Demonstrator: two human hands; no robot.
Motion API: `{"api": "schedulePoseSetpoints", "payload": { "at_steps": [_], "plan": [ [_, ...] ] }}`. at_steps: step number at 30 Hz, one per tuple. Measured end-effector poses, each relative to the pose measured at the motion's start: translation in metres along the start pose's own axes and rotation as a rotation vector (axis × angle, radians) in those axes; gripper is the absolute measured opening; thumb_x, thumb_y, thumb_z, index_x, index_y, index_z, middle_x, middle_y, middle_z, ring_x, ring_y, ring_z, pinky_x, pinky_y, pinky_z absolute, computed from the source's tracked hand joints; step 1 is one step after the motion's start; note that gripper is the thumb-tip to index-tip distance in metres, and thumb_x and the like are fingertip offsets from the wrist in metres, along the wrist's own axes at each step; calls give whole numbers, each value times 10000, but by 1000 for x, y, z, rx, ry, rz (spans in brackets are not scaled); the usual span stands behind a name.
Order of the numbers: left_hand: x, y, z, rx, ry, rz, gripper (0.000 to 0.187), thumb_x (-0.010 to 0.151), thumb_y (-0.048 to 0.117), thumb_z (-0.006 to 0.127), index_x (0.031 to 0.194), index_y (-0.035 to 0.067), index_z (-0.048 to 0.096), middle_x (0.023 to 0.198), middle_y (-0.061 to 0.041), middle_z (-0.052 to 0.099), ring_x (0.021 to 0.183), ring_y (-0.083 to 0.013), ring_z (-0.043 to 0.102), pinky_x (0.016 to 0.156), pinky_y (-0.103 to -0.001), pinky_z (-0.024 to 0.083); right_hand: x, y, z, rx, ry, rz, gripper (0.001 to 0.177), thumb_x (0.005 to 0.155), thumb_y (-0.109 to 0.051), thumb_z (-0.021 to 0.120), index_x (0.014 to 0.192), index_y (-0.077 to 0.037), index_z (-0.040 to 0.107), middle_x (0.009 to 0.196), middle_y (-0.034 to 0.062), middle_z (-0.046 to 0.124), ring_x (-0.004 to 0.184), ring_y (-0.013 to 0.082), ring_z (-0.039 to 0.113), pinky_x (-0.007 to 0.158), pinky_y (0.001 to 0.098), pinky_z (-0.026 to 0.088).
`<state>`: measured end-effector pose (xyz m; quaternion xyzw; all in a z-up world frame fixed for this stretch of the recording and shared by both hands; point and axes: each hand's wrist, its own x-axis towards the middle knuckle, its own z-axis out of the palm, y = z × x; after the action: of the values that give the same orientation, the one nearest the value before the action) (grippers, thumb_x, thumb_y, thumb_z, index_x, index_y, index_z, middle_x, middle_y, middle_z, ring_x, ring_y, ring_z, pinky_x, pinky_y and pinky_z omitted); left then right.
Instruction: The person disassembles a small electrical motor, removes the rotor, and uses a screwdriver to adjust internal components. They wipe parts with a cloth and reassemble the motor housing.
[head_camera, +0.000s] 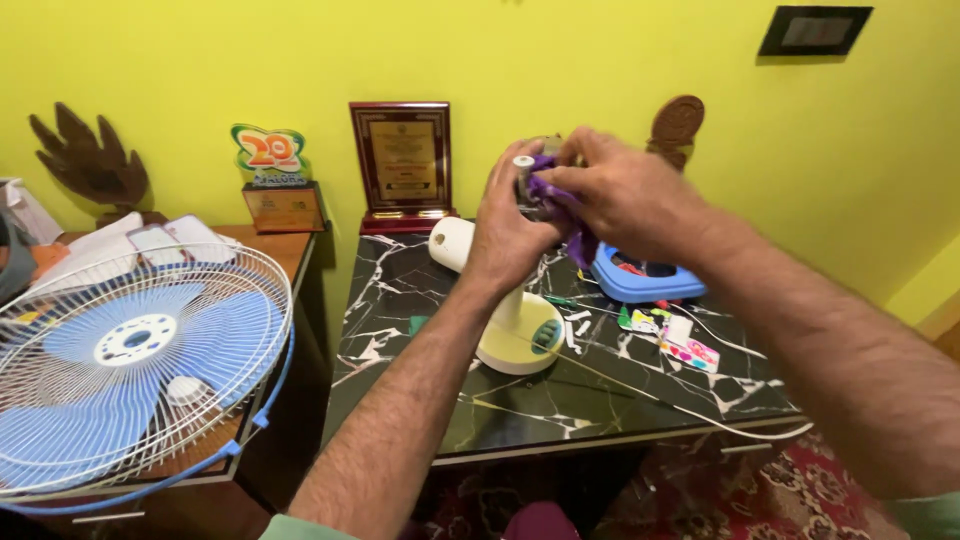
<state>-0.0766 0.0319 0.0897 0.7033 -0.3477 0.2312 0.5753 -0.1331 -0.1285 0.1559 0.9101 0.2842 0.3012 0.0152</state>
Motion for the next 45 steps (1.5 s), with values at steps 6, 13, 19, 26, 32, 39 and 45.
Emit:
{"api": "schedulePoseSetpoints", "payload": {
  "at_steps": [6, 13, 19, 26, 32, 39, 45],
  "plan": [
    [-2, 1, 3, 52, 6, -8, 915, 648, 179, 846, 1475, 84, 467, 1551, -207, 432, 1432, -337, 472, 1184, -406, 419, 1, 19, -6, -152, 134, -269, 253, 861, -106, 762, 1099, -37, 707, 1057, 154, 693, 905, 310, 714, 750, 392, 602],
    [0, 5, 8, 69, -29, -108, 929, 657, 223, 827, 1491, 129, 429, 1582, -196, 384, 1368, -342, 515, 1110, -414, 491, -41, -30, 53, 170, 611, 250, 165, 975, 16, 673, 1138, 12, 648, 1028, 164, 656, 912, 305, 681, 775, 412, 551],
    [1, 4, -3, 29, -58, -41, 946, 676, 225, 840, 1501, 113, 393, 1572, -196, 380, 1386, -347, 490, 1131, -427, 482, -36, -35, 58, 466, 523, 752, 131, 989, -143, 769, 1037, -34, 713, 866, 91, 696, 772, 228, 689, 676, 343, 525],
    [0, 8, -6, 70, -40, -5, 938, 650, 201, 836, 1483, 117, 413, 1507, -189, 450, 1386, -360, 514, 1173, -441, 443, -7, -8, 26, 233, 441, 203, 323, 889, 15, 773, 1190, -77, 704, 1123, 117, 613, 984, 256, 681, 835, 358, 598],
    [2, 2, -4, 174, -59, 24, 933, 659, 241, 855, 1473, 122, 415, 1522, -211, 408, 1423, -387, 422, 1184, -478, 373, -15, -11, 36, 307, 461, 206, 257, 947, 71, 712, 1166, -60, 685, 1113, 127, 589, 995, 267, 678, 866, 374, 589],
    [0, 2, -6, 158, -59, 2, 906, 674, 238, 827, 1473, 120, 417, 1518, -195, 419, 1427, -380, 428, 1192, -478, 376, -20, -26, 50, 415, 580, 287, 291, 895, 137, 612, 1123, -32, 673, 1079, 130, 554, 1005, 281, 634, 882, 377, 538],
    [1, 1, -7, 173, -84, -27, 894, 669, 258, 829, 1458, 140, 426, 1459, -165, 467, 1375, -363, 476, 1152, -464, 417, -12, -24, 57, 469, 693, 339, 322, 841, 171, 547, 1043, -32, 694, 1140, 130, 567, 1075, 256, 646, 915, 352, 558]
  ]
}}
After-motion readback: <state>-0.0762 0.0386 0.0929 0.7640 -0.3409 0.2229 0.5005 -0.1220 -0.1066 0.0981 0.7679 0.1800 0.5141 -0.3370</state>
